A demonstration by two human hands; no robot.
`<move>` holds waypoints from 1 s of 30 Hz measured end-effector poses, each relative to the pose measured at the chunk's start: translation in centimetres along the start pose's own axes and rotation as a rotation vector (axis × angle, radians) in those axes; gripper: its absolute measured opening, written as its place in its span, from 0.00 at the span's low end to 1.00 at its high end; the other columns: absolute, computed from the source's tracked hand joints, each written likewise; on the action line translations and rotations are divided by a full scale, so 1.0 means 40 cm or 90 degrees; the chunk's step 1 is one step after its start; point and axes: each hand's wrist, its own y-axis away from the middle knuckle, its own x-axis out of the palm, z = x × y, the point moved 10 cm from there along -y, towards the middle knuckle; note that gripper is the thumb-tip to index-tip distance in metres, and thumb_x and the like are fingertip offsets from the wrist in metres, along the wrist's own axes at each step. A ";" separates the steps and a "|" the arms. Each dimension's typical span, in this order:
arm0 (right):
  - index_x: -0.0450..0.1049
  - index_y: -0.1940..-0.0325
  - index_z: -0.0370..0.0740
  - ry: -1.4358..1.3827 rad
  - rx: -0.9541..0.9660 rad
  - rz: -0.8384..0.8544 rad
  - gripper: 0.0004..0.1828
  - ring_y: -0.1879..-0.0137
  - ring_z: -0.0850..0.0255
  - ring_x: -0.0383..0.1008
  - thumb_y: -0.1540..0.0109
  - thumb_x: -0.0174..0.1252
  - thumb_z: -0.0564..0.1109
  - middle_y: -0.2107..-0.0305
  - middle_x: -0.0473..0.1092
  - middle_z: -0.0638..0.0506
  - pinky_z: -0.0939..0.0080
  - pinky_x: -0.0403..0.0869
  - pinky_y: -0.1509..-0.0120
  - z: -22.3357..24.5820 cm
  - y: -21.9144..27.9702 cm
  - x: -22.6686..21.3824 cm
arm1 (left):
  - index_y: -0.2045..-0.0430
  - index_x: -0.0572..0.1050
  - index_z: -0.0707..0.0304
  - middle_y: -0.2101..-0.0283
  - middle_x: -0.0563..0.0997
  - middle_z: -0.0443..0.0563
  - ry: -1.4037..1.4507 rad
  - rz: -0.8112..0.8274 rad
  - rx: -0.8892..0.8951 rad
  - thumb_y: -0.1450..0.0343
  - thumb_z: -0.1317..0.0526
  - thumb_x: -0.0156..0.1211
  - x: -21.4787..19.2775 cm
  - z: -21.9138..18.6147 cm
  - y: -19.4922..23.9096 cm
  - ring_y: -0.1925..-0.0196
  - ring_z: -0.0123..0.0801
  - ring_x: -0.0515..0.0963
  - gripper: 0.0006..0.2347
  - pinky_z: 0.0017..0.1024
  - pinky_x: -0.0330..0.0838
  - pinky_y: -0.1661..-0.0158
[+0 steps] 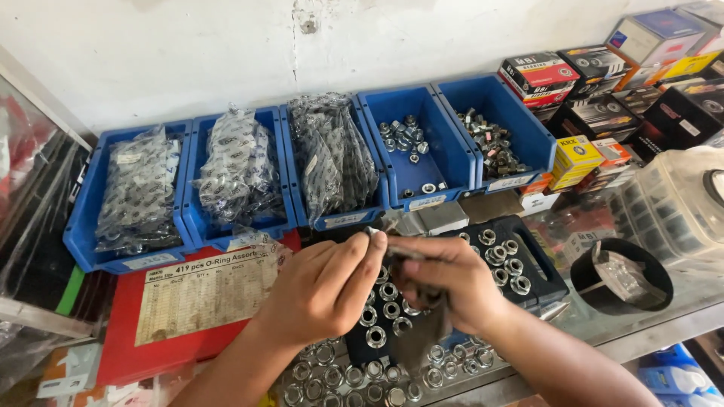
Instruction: The person sorts and arranges metal nuts and bolts on a glass counter. They pick up individual nuts, inspect them, and place them into a black tray with circular indentations. The person also reaches into blue bins to retrieve more hardware.
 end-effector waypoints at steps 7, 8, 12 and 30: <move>0.78 0.51 0.29 -0.093 0.083 -0.175 0.15 0.67 0.62 0.79 0.40 0.67 0.40 0.69 0.77 0.44 0.61 0.75 0.64 0.004 0.003 -0.094 | 0.55 0.78 0.75 0.63 0.83 0.53 0.188 -0.054 -0.155 0.32 0.69 0.70 -0.019 0.071 -0.019 0.71 0.27 0.81 0.13 0.26 0.73 0.74; 0.75 0.55 0.34 0.209 -0.092 -0.237 0.17 0.65 0.64 0.80 0.43 0.71 0.43 0.67 0.78 0.47 0.62 0.77 0.61 0.122 -0.004 -0.121 | 0.60 0.80 0.68 0.65 0.85 0.49 0.293 -0.075 -0.301 0.33 0.64 0.74 -0.004 0.129 -0.005 0.73 0.19 0.81 0.12 0.20 0.72 0.78; 0.78 0.46 0.33 0.331 -0.207 -0.121 0.28 0.59 0.53 0.80 0.49 0.73 0.43 0.61 0.77 0.43 0.58 0.78 0.57 0.182 -0.031 -0.071 | 0.67 0.81 0.66 0.75 0.84 0.47 0.537 0.056 -0.485 0.38 0.62 0.77 0.076 0.144 0.025 0.82 0.18 0.75 0.12 0.21 0.64 0.81; 0.81 0.55 0.37 0.501 0.138 -0.104 0.25 0.58 0.49 0.82 0.51 0.74 0.51 0.65 0.79 0.41 0.53 0.79 0.49 -0.201 -0.526 -0.356 | 0.68 0.73 0.72 0.54 0.75 0.58 0.810 -0.211 -0.752 0.44 0.82 0.46 0.057 0.354 0.145 0.57 0.31 0.69 0.15 0.30 0.63 0.59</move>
